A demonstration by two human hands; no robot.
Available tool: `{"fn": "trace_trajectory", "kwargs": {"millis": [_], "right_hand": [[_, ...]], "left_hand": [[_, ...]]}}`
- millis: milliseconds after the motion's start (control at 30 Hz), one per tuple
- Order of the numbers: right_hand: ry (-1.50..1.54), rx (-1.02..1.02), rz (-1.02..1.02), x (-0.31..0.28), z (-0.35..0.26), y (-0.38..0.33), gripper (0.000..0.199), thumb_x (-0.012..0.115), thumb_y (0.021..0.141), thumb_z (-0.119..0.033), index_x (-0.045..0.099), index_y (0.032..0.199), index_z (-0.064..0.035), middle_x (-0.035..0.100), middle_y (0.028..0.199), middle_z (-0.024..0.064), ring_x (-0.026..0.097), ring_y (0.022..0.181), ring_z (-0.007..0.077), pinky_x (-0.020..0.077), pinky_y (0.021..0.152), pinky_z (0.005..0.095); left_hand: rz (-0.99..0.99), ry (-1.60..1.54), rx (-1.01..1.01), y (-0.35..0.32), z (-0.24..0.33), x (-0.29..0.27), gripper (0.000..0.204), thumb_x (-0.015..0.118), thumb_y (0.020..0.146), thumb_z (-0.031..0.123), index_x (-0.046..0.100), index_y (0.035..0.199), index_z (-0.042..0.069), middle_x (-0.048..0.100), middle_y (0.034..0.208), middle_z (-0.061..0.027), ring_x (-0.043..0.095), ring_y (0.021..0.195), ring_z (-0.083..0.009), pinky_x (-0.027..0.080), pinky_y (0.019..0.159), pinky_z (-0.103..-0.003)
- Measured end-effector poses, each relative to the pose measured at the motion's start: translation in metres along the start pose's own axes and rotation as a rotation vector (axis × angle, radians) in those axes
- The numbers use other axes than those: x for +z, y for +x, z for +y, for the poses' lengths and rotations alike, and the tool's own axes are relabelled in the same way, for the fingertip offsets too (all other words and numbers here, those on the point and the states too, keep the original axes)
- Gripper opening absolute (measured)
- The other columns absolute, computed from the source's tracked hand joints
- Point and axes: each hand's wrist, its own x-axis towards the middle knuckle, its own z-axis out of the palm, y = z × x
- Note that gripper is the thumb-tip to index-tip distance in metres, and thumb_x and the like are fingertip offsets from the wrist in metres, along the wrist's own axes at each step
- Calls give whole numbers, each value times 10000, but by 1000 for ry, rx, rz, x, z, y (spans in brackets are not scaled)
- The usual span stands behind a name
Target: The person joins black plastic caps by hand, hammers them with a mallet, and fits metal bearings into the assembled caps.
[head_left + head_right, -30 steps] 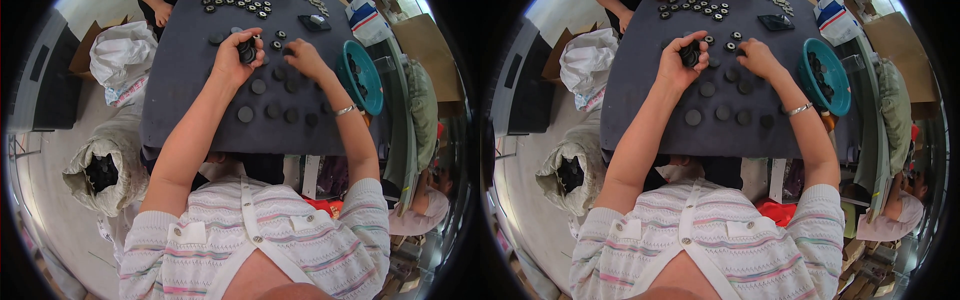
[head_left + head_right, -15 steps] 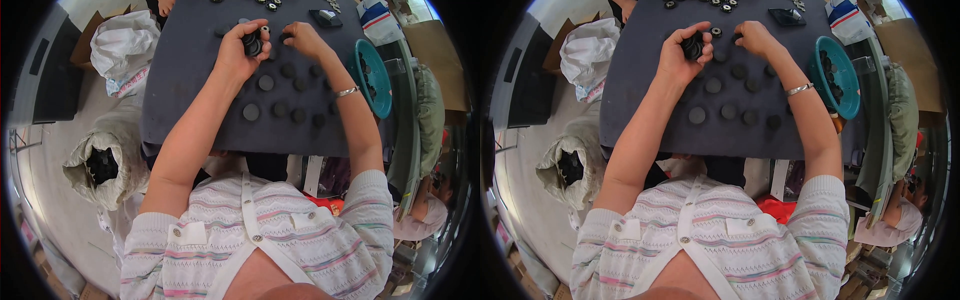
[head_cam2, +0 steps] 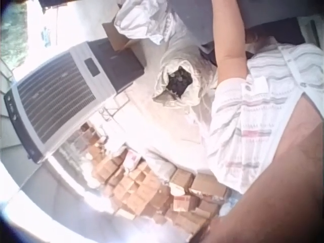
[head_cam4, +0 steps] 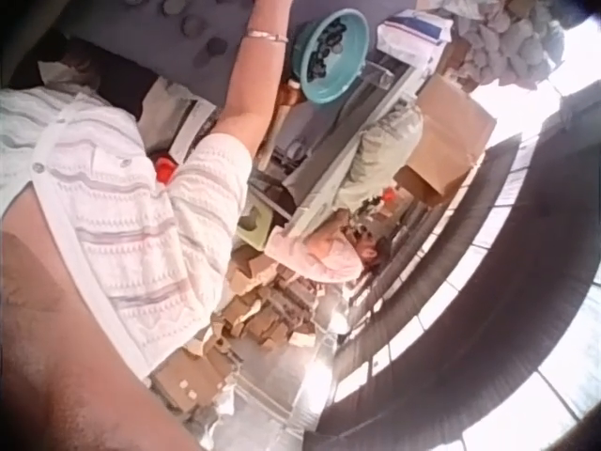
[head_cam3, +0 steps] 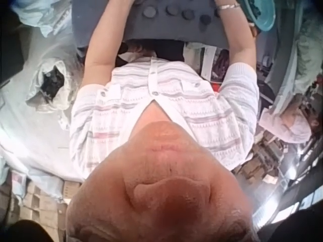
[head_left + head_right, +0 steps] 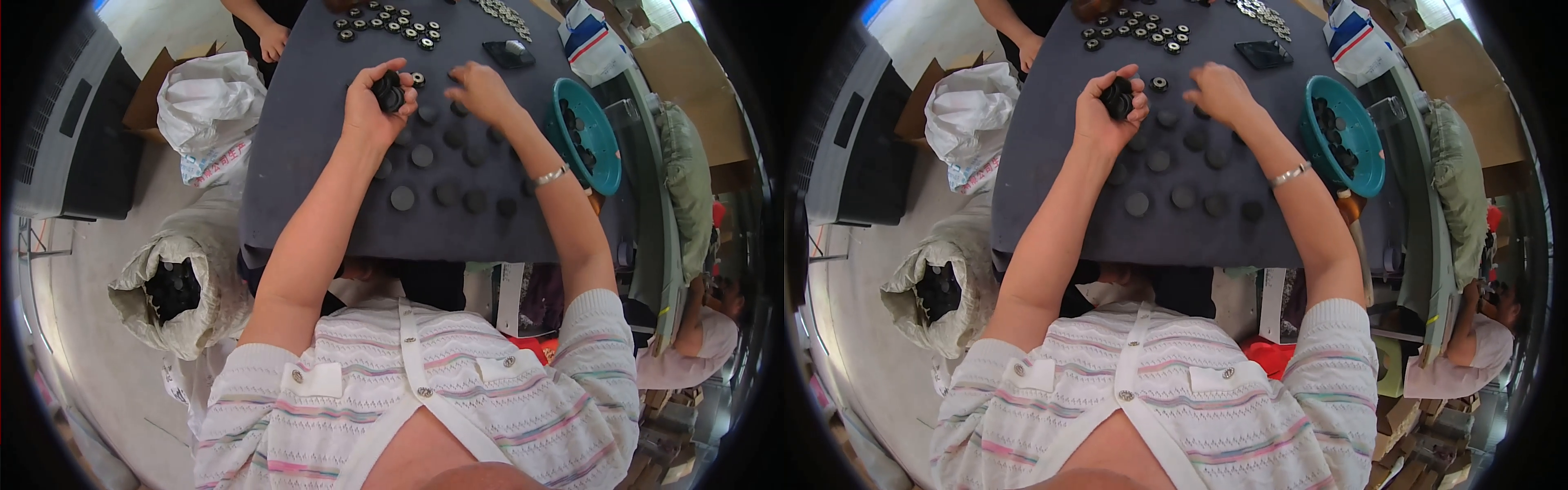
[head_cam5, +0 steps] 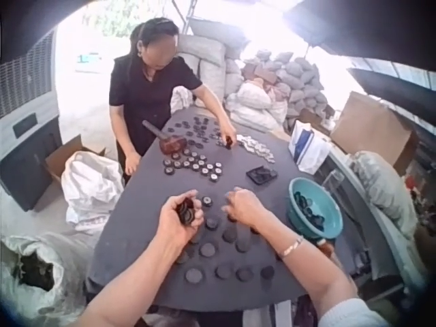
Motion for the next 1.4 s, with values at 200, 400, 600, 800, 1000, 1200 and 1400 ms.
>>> {"fn": "trace_trajectory", "kwargs": {"millis": [200, 400, 600, 800, 1000, 1200, 1400], "right_hand": [[205, 37, -128, 36, -21, 43, 352, 686, 781, -231, 629, 1088, -70, 621, 964, 190, 602, 955, 360, 481, 838, 430], [100, 43, -71, 27, -13, 34, 257, 659, 800, -228, 678, 997, -64, 615, 964, 169, 597, 968, 333, 482, 826, 406], [617, -144, 89, -17, -51, 18, 245, 629, 852, -191, 666, 1020, -16, 592, 790, 90, 615, 772, 230, 478, 667, 334], [791, 22, 61, -17, -52, 9, 188, 634, 826, -156, 679, 953, -25, 616, 764, 101, 620, 728, 237, 484, 643, 347], [-30, 225, 106, -16, 20, 5, 164, 630, 818, -176, 688, 878, -36, 664, 846, 149, 653, 791, 315, 527, 696, 386], [-369, 68, -178, 27, 64, -16, 174, 576, 858, -185, 674, 870, -42, 669, 894, 154, 645, 852, 324, 512, 758, 413], [-147, 46, -224, 21, 68, -15, 223, 563, 872, -197, 668, 944, -13, 651, 924, 194, 616, 898, 365, 488, 800, 428]], "left_hand": [[-62, -37, -41, 7, 0, -11, 326, 484, 845, 227, 559, 1059, -9, 564, 805, -142, 484, 605, -232, 354, 480, -301], [-28, 13, -104, -2, -5, -1, 393, 445, 856, 222, 525, 1140, -39, 595, 846, -174, 496, 578, -232, 363, 465, -306], [64, 67, -99, -1, -9, 1, 301, 440, 866, 217, 532, 1022, -24, 584, 817, -151, 528, 598, -235, 360, 456, -305], [-103, 200, -82, -5, -10, 5, 252, 445, 869, 190, 529, 991, -15, 590, 811, -163, 542, 591, -239, 352, 445, -298], [82, 184, 9, -7, -4, 5, 295, 438, 870, 184, 537, 1055, -24, 616, 881, -206, 521, 566, -238, 368, 443, -300], [54, 154, 2, -4, -5, 2, 305, 486, 856, 155, 504, 1103, -23, 613, 856, -199, 530, 567, -225, 368, 469, -300], [109, 177, 25, -4, -2, 6, 306, 449, 857, 165, 551, 1066, -34, 592, 797, -147, 507, 581, -221, 356, 460, -293]]}}
